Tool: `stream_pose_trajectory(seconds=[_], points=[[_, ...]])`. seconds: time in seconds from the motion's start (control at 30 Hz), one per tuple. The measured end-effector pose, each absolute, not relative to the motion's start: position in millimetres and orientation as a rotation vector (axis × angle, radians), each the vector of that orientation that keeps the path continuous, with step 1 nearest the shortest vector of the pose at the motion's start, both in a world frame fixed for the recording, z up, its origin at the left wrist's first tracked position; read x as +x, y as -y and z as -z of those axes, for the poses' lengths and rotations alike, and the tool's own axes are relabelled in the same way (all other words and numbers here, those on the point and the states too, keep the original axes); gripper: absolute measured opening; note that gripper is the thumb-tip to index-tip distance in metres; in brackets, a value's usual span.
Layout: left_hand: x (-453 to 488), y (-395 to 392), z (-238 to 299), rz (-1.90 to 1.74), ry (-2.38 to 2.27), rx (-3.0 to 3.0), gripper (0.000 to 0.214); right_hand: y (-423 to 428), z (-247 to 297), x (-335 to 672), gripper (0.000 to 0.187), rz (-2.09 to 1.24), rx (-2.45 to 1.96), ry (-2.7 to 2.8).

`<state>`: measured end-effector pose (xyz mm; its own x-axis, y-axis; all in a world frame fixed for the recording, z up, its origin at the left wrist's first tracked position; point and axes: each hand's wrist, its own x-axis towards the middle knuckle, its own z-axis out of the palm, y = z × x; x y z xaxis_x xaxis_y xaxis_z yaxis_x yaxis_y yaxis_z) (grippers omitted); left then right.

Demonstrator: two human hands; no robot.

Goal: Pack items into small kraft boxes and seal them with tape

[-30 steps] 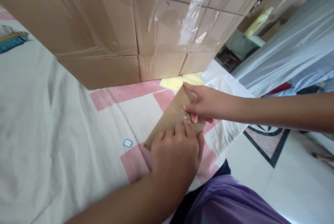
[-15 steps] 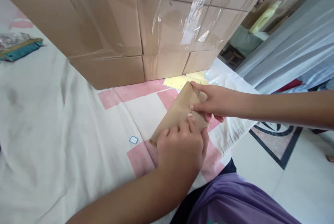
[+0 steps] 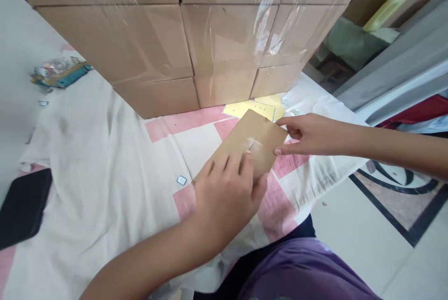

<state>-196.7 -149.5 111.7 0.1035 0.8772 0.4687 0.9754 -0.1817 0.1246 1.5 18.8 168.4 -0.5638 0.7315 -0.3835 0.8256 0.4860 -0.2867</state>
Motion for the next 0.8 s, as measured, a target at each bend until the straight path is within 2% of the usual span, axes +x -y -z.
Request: stream_pose_trajectory(seconds=[0.27, 0.5, 0.57, 0.67, 0.8], points=[[-208, 141, -118, 0.455, 1.705, -2.612, 0.058, -33, -114, 46, 0.076, 1.154, 0.882, -2.809], [-209, 143, -126, 0.319, 1.668, -2.656, 0.062, -28, -76, 54, 0.074, 1.404, 0.831, -2.833], [-210, 147, -130, 0.254, 1.628, -2.672, 0.068, -28, -67, 54, 0.082, 1.479, 0.768, -2.861], [-210, 155, -135, 0.146, 1.552, -2.71, 0.075, -28, -53, 52, 0.106, 1.479, 0.654, -2.944], [-203, 169, -131, 0.25, 1.562, -2.651, 0.065, -20, -34, 47, 0.125, 1.583, 0.625, -2.969]])
